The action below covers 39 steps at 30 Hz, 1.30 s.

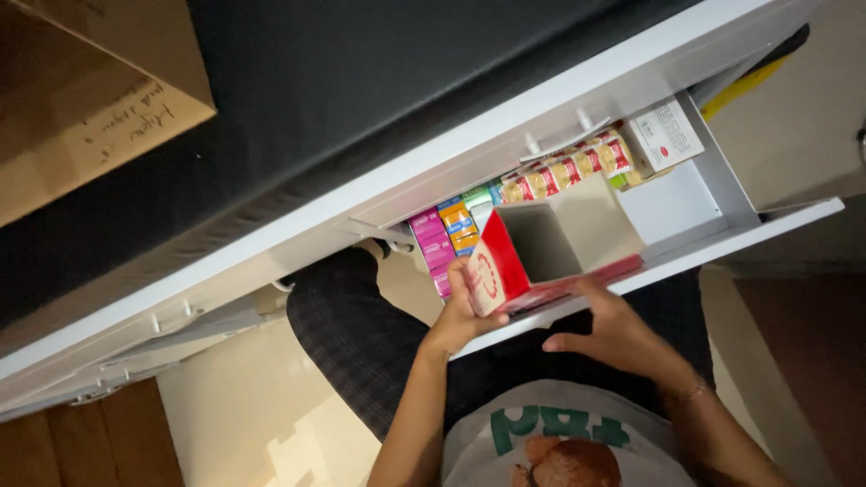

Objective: The person opens a drawer and removes blister packs from a pink medicine box, placing them into a small white box. They then open a red medicine box and transfer its blister packs into the same white box, arranging them neatly inside the drawer.

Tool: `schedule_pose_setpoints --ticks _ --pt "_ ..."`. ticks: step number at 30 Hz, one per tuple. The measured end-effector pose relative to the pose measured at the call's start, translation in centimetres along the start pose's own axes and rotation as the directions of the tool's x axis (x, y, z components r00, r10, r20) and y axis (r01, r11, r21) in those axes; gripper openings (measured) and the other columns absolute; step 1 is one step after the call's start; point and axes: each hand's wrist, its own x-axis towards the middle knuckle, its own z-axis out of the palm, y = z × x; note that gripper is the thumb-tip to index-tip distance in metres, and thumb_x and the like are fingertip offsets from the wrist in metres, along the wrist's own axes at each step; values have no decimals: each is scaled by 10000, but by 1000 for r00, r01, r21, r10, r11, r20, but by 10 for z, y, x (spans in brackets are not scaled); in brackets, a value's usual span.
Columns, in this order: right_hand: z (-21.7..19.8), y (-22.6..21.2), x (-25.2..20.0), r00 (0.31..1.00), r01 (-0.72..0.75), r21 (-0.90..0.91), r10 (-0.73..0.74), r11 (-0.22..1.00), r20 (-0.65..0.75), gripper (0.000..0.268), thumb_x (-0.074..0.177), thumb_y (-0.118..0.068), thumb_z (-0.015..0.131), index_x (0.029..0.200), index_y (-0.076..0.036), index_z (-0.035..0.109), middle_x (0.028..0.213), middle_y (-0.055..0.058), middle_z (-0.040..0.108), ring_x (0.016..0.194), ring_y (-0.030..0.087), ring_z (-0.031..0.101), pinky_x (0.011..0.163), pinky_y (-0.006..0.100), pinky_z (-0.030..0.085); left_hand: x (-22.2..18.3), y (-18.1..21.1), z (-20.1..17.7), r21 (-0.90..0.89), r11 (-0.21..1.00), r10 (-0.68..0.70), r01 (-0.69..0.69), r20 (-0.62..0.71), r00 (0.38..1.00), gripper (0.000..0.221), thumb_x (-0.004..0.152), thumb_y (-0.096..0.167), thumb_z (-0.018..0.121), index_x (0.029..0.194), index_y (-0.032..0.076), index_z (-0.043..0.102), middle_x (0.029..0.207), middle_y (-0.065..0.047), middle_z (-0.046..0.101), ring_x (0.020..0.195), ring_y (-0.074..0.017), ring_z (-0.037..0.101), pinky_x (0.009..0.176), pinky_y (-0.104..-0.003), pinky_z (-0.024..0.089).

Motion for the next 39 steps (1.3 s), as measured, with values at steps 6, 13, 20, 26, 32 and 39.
schedule_pose_setpoints --ticks 6,13,20,26,32,39 --pt "8 6 -11 989 -143 621 87 770 120 685 647 31 892 1270 43 608 830 193 850 715 248 825 708 342 673 18 32 22 367 903 225 -223 38 974 936 693 162 969 1275 106 239 1472 -283 348 1373 -468 435 1147 -562 388" --pt "52 53 42 960 93 846 -274 525 65 704 850 -383 679 1351 89 535 1231 219 651 1135 276 635 1047 377 461 17 40 37 543 727 466 -421 61 883 916 658 144 973 1228 74 260 1445 -294 297 1381 -526 386 1202 -592 263" --pt "16 -15 29 860 507 426 -471 749 -196 882 555 -243 963 1277 121 609 1345 299 598 1257 437 610 1106 480 436 4 74 48 424 770 452 -476 165 877 1136 634 416 951 1439 11 259 1530 -299 290 1489 -500 231 1256 -592 102" --pt "5 14 33 859 509 270 -504 817 -95 747 602 -164 943 1257 42 649 1311 255 654 1290 462 591 1141 546 405 -2 102 76 355 809 434 -469 178 883 1122 671 623 882 1491 44 379 1527 -213 385 1485 -405 333 1259 -529 207" --pt "2 50 39 913 377 249 -403 892 59 836 606 -98 903 1360 10 561 1423 276 574 1341 492 518 1113 584 400 -2 82 98 486 752 438 -446 137 888 468 988 375 628 1356 86 606 1338 -109 619 1328 -335 578 1171 -449 406" --pt "-1 48 40 978 196 199 -205 960 29 1031 579 -91 947 1476 -91 438 1438 163 563 1356 361 523 1135 534 390 -2 97 109 538 784 394 -311 -43 918 366 1130 276 407 1233 24 653 1196 -196 656 1176 -409 613 1086 -488 438"
